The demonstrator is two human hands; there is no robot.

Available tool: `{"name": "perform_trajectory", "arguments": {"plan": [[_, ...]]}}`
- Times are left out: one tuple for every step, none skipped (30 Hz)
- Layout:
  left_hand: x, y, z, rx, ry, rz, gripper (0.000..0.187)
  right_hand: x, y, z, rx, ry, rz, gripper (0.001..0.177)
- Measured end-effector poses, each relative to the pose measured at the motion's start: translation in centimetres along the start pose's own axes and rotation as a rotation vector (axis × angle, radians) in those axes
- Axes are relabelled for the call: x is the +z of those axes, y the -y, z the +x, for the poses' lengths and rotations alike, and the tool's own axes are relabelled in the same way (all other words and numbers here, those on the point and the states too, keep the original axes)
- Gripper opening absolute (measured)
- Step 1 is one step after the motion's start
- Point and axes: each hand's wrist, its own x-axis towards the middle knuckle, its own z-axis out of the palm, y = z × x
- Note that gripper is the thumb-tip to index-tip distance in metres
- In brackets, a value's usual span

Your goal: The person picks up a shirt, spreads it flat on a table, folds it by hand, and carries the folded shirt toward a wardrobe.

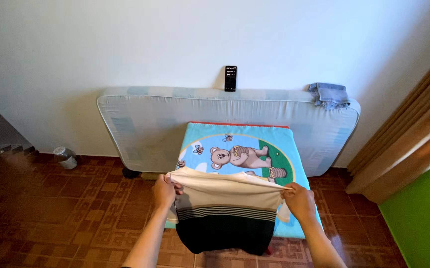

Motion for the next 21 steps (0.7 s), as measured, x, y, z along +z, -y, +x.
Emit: {"name": "perform_trajectory", "arguments": {"plan": [[-0.3, 0.4, 0.1, 0.088, -0.028, 0.049, 0.04, 0.0, 0.2, -0.1, 0.064, -0.004, -0.04, 0.025], [-0.4, 0.7, 0.2, 0.175, -0.056, 0.099, 0.044, -0.2, 0.6, -0.3, 0.065, -0.004, -0.039, 0.025], [-0.6, 0.8, 0.2, 0.175, -0.056, 0.099, 0.044, -0.4, 1.0, -0.5, 0.127, 0.013, -0.072, 0.026], [-0.9, 0.9, 0.1, 0.155, -0.058, 0.104, 0.05, -0.6, 1.4, -0.7, 0.19, 0.031, -0.104, 0.027], [-1.1, 0.8, 0.0, 0.134, -0.059, 0.109, 0.058, -0.5, 1.8, -0.9, 0.192, 0.031, -0.104, 0.027], [-1.3, 0.5, -0.2, 0.133, -0.058, 0.111, 0.058, -0.5, 2.1, -1.0, 0.289, 0.055, 0.016, 0.028], [-1.4, 0.3, -0.5, 0.111, -0.039, 0.149, 0.049, -0.3, 2.2, -1.2, 0.386, 0.079, 0.138, 0.029], [-1.5, 0.0, -0.9, 0.088, -0.022, 0.188, 0.04, -0.3, 2.1, -1.5, 0.389, 0.078, 0.139, 0.029], [-1.7, -0.2, -1.1, 0.09, -0.018, 0.19, 0.04, -0.3, 1.8, -1.9, 0.385, 0.073, 0.237, 0.03], [-1.8, -0.2, -1.3, 0.078, -0.059, 0.207, 0.045, -0.1, 1.4, -2.1, 0.38, 0.068, 0.335, 0.031], [-1.9, -0.2, -1.2, 0.065, -0.098, 0.225, 0.051, 0.3, 1.1, -2.2, 0.385, 0.064, 0.337, 0.031], [-2.0, 0.0, -0.9, 0.067, -0.093, 0.229, 0.051, 0.8, 0.6, -2.3, 0.464, 0.011, 0.228, 0.042], [-2.2, 0.6, -0.5, 0.135, -0.136, 0.353, 0.051, 1.3, 0.0, -2.5, 0.545, -0.041, 0.119, 0.055], [-2.3, 1.5, 0.1, 0.205, -0.18, 0.477, 0.051, 1.9, -0.9, -2.8, 0.552, -0.044, 0.121, 0.055], [-2.4, 2.6, 0.8, 0.206, -0.172, 0.482, 0.051, 2.4, -2.0, -3.3, 0.563, -0.078, 0.13, 0.051], [-2.4, 4.0, 1.6, 0.201, -0.165, 0.443, 0.038, 3.1, -3.1, -3.8, 0.573, -0.113, 0.139, 0.048], [-2.3, 5.5, 2.6, 0.192, -0.156, 0.407, 0.026, 3.9, -4.4, -4.1, 0.584, -0.115, 0.138, 0.048], [-2.1, 7.1, 3.6, 0.191, -0.147, 0.413, 0.026, 4.8, -5.7, -4.2, 0.692, -0.114, 0.404, 0.043], [-1.8, 8.9, 4.5, 0.176, -0.129, 0.34, 0.02, 5.7, -6.8, -4.2, 0.79, -0.113, 0.674, 0.046], [-1.5, 10.6, 5.5, 0.16, -0.112, 0.267, 0.014, 6.2, -7.8, -4.2, 0.798, -0.117, 0.673, 0.046], [-1.0, 12.2, 6.4, 0.156, -0.107, 0.272, 0.014, 6.6, -8.7, -4.2, 0.836, -0.057, 1.001, 0.037]]}}
